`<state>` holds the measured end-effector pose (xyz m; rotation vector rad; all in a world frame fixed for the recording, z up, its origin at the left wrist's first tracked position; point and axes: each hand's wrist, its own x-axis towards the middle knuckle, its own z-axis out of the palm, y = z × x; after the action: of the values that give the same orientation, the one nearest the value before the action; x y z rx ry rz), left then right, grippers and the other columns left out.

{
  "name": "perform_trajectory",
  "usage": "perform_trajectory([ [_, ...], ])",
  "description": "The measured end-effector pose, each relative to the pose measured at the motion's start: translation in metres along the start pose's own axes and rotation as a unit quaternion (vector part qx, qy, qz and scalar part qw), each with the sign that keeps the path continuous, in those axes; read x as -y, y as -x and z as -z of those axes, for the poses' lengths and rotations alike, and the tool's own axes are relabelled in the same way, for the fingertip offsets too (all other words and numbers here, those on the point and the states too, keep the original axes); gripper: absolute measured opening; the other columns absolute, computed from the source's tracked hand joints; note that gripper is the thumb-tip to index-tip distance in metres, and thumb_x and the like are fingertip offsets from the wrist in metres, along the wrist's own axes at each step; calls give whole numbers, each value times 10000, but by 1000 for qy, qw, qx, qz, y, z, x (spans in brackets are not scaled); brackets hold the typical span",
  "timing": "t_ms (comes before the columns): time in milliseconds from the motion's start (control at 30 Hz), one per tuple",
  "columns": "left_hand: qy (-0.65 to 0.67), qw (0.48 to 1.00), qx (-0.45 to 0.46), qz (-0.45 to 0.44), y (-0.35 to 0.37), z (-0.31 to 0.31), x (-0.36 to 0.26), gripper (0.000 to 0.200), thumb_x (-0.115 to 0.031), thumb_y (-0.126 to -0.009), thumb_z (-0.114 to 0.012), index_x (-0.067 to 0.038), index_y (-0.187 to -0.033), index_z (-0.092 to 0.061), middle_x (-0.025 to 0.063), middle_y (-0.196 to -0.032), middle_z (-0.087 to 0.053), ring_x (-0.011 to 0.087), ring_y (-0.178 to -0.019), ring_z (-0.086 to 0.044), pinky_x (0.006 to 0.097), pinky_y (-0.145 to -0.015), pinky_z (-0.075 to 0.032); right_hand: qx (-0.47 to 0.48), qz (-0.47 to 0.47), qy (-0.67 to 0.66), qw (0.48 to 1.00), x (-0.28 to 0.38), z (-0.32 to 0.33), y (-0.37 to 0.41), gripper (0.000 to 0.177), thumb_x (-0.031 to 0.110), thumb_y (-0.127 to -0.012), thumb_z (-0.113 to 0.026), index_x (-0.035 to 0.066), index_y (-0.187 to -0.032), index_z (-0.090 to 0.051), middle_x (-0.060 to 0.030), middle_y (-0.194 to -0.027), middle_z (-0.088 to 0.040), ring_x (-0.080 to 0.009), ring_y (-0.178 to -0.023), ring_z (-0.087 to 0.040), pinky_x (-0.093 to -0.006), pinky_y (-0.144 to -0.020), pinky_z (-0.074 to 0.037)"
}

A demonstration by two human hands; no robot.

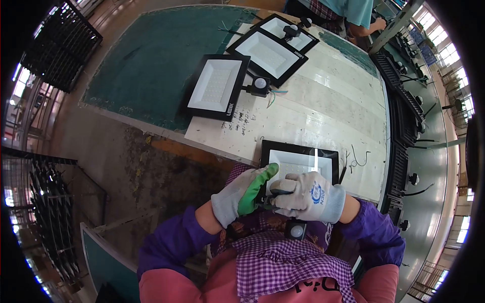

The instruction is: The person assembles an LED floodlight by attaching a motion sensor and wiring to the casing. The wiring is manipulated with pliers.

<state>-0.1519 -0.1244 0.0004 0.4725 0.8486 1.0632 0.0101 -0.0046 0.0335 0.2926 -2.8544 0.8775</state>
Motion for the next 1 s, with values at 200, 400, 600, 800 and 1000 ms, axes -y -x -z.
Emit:
perform_trajectory([
  [200, 50, 998, -27, -21, 3, -8, -3, 440, -366, -1021, -408, 22, -1158, -563, 50, -1033, -642, 85, -904, -619, 216, -763, -527, 19, 20, -23, 999, 3, 5, -20, 177, 174, -747, -666, 121, -908, -613, -64, -1016, -579, -265, -811, -614, -347, -647, -533],
  [400, 75, 997, 4, -1, -1, -3, 0, 365, -304, -1021, -423, 7, -1175, -539, 38, -1032, -634, 84, -902, -615, 218, -763, -533, 27, 0, 3, 1000, 4, 10, -12, 127, 184, -769, -606, 112, -857, -551, -56, -937, -535, -243, -822, -588, -339, -653, -513],
  [600, -75, 994, -4, -80, -8, 15, 19, 373, -288, -1026, -406, 18, -1203, -529, 69, -1063, -634, 120, -928, -631, 241, -810, -545, -56, -30, -69, 996, 3, -4, -16, 316, 244, -771, -707, 66, -1012, -605, -102, -997, -583, -248, -865, -622, -340, -705, -521],
  [800, 113, 993, -1, 28, 6, -16, -18, 436, -298, -1025, -402, 36, -1300, -461, 125, -1207, -597, 156, -1028, -628, 275, -857, -546, -93, -211, -86, 969, 40, 53, 28, 611, 404, -632, -852, 6, -1043, -637, -86, -784, -627, -204, -686, -656, -288, -608, -523],
  [1000, 162, 986, -33, 32, 1, -20, -8, 485, -345, -1011, -427, 14, -1337, -434, 149, -1212, -594, 215, -1029, -638, 341, -834, -572, 94, -135, 87, 983, 83, 24, 47, 485, 258, -826, -617, 20, -1234, -504, -220, -1175, -571, -262, -715, -678, -320, -585, -566],
])
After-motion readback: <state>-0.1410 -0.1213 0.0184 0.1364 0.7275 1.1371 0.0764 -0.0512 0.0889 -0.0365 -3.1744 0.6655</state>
